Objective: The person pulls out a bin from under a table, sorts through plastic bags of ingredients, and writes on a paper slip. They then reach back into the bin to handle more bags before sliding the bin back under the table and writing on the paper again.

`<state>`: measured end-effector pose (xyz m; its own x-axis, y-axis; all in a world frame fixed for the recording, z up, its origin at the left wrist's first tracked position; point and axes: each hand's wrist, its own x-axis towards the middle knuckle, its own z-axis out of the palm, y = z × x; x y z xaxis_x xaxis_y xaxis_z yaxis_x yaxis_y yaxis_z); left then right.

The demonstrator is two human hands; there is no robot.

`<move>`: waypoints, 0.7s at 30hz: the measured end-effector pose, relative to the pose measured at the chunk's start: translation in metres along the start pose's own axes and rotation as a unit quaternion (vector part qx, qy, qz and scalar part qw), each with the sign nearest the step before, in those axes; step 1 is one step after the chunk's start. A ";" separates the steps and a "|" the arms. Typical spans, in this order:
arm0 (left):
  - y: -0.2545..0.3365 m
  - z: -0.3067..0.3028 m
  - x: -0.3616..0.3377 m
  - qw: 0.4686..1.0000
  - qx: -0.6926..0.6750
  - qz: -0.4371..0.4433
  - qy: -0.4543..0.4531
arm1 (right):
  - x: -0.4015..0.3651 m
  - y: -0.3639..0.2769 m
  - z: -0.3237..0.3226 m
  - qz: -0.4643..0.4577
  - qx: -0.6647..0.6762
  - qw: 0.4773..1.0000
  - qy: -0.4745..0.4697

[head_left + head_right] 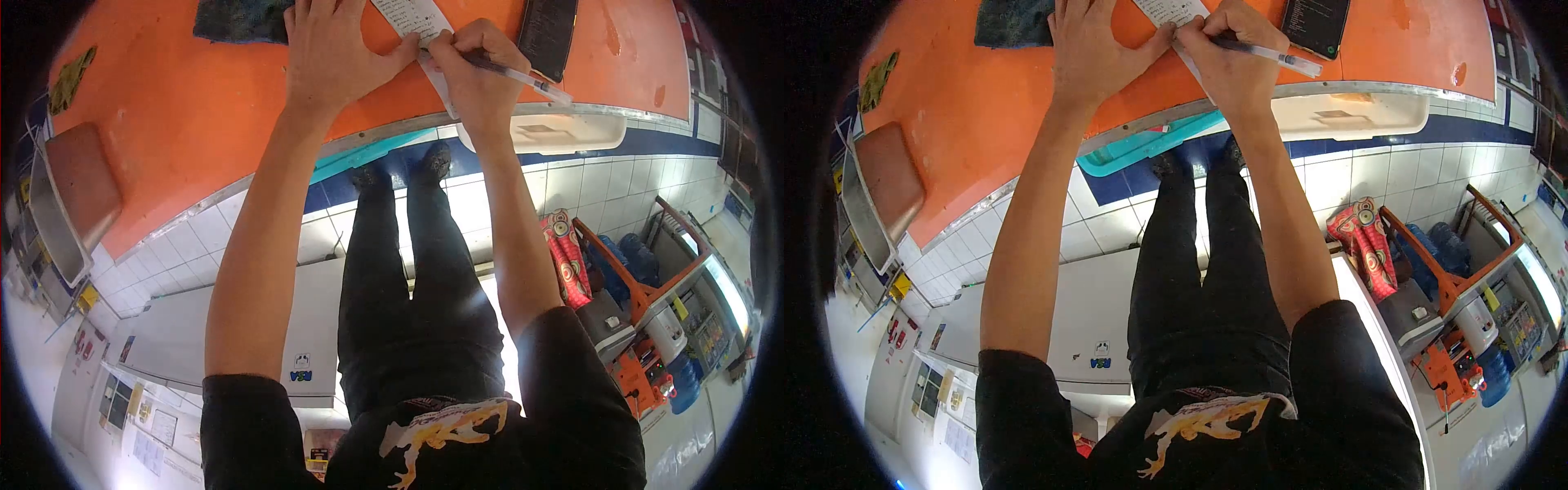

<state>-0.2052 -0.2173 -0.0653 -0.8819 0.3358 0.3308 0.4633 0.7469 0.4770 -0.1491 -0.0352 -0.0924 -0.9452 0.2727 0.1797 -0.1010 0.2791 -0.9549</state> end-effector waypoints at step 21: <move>0.000 0.000 0.000 1.000 0.009 -0.003 -0.006 | 0.000 0.000 -0.002 -0.026 -0.076 0.997 0.012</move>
<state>-0.2056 -0.2172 -0.0653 -0.8860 0.3379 0.3175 0.4560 0.7591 0.4646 -0.1490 -0.0334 -0.0921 -0.9318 0.2757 0.2361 -0.1003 0.4296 -0.8974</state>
